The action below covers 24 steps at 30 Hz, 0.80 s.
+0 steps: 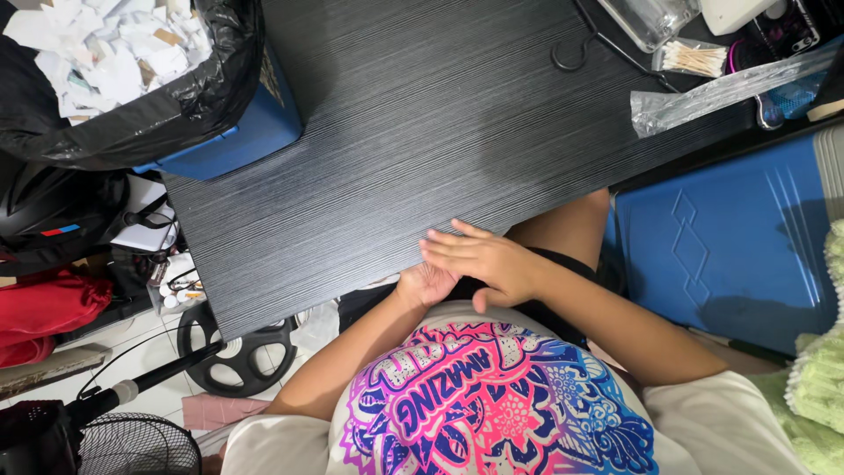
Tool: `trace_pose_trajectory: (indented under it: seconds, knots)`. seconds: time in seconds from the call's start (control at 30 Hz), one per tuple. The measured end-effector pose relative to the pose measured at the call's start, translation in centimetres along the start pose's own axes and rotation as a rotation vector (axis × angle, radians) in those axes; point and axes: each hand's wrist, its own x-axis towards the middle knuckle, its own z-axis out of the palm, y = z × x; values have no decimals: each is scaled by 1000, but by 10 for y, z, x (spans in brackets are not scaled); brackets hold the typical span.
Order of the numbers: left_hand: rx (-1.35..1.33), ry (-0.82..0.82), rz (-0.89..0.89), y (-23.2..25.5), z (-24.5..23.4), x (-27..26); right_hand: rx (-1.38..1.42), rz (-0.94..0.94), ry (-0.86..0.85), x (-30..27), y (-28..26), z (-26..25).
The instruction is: The person picks up small pieces of paper from a dark desk surface and places them into a nearby trash bin. After clearing the debris, the person removes the full trash bag, ties it, and lines the bin with a new black trash bag.
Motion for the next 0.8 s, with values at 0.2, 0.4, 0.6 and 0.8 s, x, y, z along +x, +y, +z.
trace_pose_trajectory:
  seconds: [0.2,0.4,0.6,0.8]
  knots:
    - [-125,217,-5,-1,-10,1,30,84,165,-8,8,-11]
    - [28,69,-31,-1,-32,-1,35,4,-62,-8,-1,-2]
    - [-176,257,-16,-2,-20,2,11,101,106,-9,12,-8]
    - [-40,132,-9,-1,12,-2,168,25,-33,-11,2,-5]
